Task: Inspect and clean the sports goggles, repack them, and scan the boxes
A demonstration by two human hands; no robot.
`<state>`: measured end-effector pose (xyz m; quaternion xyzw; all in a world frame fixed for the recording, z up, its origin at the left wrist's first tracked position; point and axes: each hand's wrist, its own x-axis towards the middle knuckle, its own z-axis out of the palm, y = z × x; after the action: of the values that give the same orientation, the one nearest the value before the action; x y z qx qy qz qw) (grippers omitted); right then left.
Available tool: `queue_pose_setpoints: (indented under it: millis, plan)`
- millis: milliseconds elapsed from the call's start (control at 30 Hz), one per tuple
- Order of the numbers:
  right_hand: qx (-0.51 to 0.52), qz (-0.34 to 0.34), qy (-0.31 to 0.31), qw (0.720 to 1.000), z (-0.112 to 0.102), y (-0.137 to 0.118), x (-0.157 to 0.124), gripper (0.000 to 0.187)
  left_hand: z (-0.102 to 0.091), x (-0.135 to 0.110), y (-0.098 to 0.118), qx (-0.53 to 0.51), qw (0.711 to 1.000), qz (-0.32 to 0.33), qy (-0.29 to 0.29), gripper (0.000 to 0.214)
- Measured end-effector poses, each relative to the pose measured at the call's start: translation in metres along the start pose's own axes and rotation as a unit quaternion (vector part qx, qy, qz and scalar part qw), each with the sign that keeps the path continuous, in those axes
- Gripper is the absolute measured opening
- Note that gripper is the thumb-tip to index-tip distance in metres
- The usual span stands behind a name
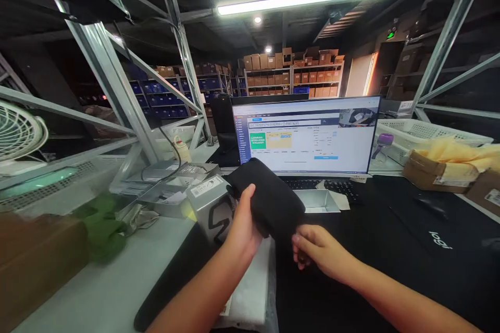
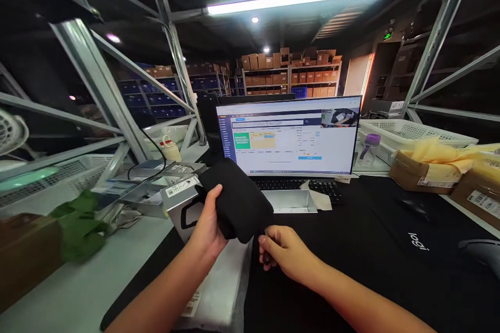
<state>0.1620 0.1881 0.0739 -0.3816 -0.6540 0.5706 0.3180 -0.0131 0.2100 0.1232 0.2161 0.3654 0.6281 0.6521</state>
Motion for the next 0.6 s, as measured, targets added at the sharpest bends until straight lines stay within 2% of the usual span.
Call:
queue_pose_setpoints:
  millis: [67,167,233,300,400,467,500,600]
  plan:
    - [-0.01,0.052,-0.041,0.998,-0.006,-0.006,-0.005,0.047,-0.007,0.004,-0.004,0.047,0.998,0.028,0.006,0.047]
    - [-0.012,0.071,-0.088,0.994,-0.024,-0.018,-0.017,0.047,-0.014,0.009,-0.011,0.121,0.983,0.135,0.004,0.061]
    - [0.005,0.057,-0.089,0.994,-0.037,-0.026,-0.025,0.047,-0.017,0.01,-0.018,0.177,0.967,0.184,-0.01,0.064]
    - [0.016,0.044,-0.083,0.995,-0.047,-0.033,-0.032,0.046,-0.016,0.007,-0.028,0.237,0.95,0.199,-0.037,0.064]
    - [0.024,0.035,-0.077,0.996,-0.056,-0.043,-0.045,0.046,-0.014,-0.003,-0.044,0.317,0.914,0.239,-0.082,0.079]
    - [0.039,0.023,-0.056,0.997,-0.063,-0.05,-0.056,0.047,-0.013,-0.01,-0.052,0.388,0.863,0.297,-0.126,0.09]
    - [0.05,0.015,-0.036,0.998,-0.066,-0.053,-0.061,0.047,-0.014,-0.013,-0.055,0.431,0.823,0.338,-0.15,0.095]
    - [0.076,-0.006,0.044,0.996,-0.076,-0.06,-0.073,0.047,-0.021,-0.017,-0.06,0.553,0.676,0.43,-0.23,0.107]
